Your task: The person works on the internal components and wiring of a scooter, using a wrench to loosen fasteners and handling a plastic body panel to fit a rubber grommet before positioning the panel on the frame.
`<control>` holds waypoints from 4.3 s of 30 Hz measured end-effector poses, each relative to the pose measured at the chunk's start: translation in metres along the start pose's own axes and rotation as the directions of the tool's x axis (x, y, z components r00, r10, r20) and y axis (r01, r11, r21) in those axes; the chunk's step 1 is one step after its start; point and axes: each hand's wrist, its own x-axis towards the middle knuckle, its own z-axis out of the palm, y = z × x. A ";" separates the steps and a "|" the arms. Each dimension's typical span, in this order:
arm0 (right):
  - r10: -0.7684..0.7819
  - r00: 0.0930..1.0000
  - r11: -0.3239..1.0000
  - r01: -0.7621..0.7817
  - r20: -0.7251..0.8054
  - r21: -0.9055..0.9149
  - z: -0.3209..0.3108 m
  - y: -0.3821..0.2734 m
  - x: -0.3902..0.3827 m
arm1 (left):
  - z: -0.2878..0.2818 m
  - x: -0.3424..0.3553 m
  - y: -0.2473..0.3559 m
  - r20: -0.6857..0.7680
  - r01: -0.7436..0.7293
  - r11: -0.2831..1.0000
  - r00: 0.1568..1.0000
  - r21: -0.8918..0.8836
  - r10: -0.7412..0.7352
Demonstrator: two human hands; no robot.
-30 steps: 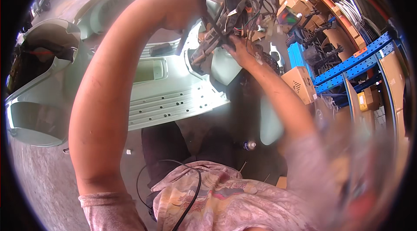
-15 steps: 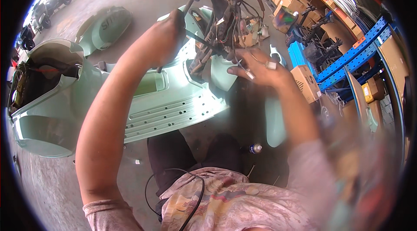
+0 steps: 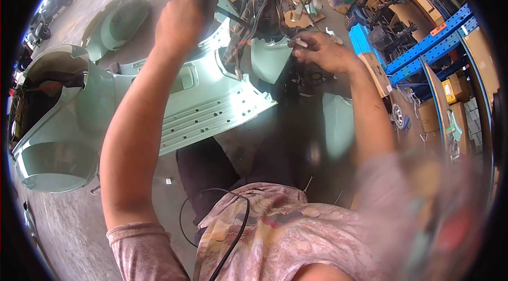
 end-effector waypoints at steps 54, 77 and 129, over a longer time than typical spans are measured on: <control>-0.472 0.506 0.881 0.250 -0.722 -0.401 0.111 -0.146 0.025 | 0.021 0.073 -0.021 0.128 0.234 0.934 0.970 -0.271 -0.206; -0.151 0.399 0.786 0.604 -0.904 0.135 0.071 -0.010 0.069 | 0.006 0.054 0.011 0.058 0.088 0.995 0.994 0.035 -0.090; -0.789 0.613 0.502 0.610 -0.036 -0.614 -0.064 -0.171 0.046 | 0.036 0.024 0.075 -0.618 -0.690 0.622 0.682 -0.369 0.390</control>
